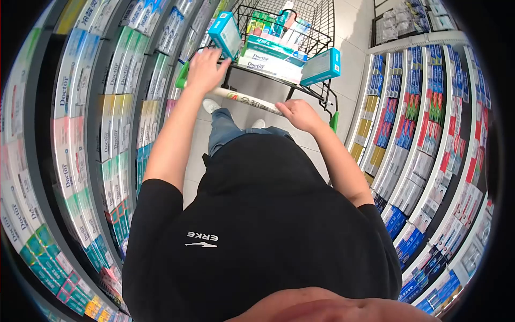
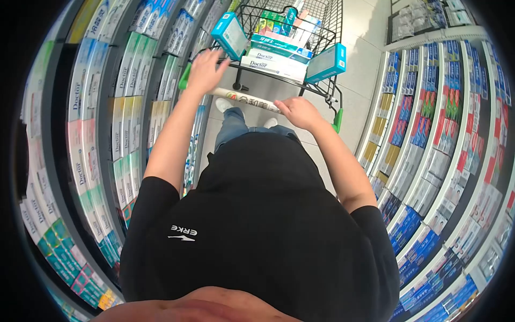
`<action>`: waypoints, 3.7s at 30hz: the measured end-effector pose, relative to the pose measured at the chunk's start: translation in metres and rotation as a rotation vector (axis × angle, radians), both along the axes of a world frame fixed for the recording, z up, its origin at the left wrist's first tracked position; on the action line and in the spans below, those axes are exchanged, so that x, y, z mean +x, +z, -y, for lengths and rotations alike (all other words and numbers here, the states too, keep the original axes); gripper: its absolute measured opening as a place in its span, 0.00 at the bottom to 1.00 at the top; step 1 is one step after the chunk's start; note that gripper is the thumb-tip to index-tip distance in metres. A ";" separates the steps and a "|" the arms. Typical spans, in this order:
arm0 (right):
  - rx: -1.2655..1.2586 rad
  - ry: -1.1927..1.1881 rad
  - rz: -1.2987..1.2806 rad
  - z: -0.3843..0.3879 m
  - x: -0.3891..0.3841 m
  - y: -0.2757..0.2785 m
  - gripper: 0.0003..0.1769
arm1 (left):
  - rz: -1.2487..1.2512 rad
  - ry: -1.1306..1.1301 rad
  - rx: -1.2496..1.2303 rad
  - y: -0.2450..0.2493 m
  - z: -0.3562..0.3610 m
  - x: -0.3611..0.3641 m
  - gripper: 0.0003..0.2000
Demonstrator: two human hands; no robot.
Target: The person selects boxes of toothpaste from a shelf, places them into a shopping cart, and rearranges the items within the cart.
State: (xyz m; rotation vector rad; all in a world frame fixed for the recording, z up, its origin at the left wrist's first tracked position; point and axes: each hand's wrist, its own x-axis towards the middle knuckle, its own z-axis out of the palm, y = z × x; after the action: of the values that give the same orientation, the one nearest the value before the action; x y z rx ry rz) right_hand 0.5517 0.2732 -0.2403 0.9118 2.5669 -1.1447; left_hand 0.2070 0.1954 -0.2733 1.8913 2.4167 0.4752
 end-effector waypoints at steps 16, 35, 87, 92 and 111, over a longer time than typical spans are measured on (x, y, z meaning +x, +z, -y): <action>0.513 -0.233 0.200 -0.129 -0.024 -0.112 0.41 | 0.059 -0.032 -0.287 0.012 0.051 0.035 0.23; 0.442 -0.152 -0.558 0.080 -0.075 0.132 0.47 | 0.202 -0.066 -0.140 0.040 0.179 0.050 0.63; 0.160 -0.284 0.301 0.396 0.080 0.019 0.38 | 0.229 0.000 0.067 0.034 0.400 0.124 0.26; 0.160 -0.276 0.305 0.420 0.098 0.018 0.37 | 0.231 0.040 0.021 0.043 0.429 0.145 0.27; 0.225 -0.307 0.241 0.534 0.155 0.008 0.32 | 0.176 0.110 0.109 0.035 0.555 0.206 0.26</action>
State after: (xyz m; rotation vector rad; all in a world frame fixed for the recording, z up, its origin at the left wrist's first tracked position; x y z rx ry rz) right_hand 0.7071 -0.2613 -0.2324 1.4400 2.4460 -0.7590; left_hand 0.4134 -0.3598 -0.2384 1.6786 2.4328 0.7598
